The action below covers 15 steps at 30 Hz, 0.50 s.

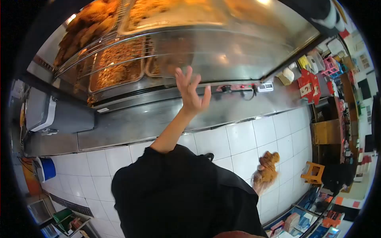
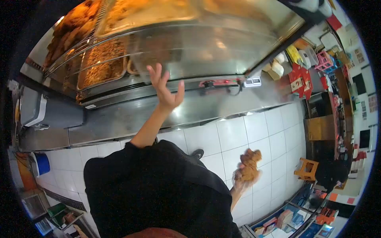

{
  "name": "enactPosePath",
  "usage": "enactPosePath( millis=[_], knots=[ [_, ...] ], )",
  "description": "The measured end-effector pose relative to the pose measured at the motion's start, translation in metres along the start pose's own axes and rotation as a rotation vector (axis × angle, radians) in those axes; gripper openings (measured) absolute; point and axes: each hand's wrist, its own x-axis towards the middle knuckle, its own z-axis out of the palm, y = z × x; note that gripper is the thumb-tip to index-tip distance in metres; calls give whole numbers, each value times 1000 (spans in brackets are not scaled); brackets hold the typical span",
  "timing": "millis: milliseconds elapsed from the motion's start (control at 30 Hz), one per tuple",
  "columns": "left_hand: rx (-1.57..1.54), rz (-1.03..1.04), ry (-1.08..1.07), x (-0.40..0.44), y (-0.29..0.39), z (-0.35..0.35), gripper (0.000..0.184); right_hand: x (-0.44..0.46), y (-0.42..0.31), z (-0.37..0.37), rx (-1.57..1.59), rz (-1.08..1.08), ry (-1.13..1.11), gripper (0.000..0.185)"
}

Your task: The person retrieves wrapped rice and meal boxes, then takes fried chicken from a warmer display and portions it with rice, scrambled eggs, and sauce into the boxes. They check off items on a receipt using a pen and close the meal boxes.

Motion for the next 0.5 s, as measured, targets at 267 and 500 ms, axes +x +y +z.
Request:
enactPosePath(
  millis=[267, 500],
  knots=[
    [723, -138, 256, 38, -13, 117, 77, 46, -112, -37, 191, -102, -113, 79],
    [950, 221, 301, 67, -38, 29, 68, 188, -211, -80, 188, -137, -177, 81]
  ],
)
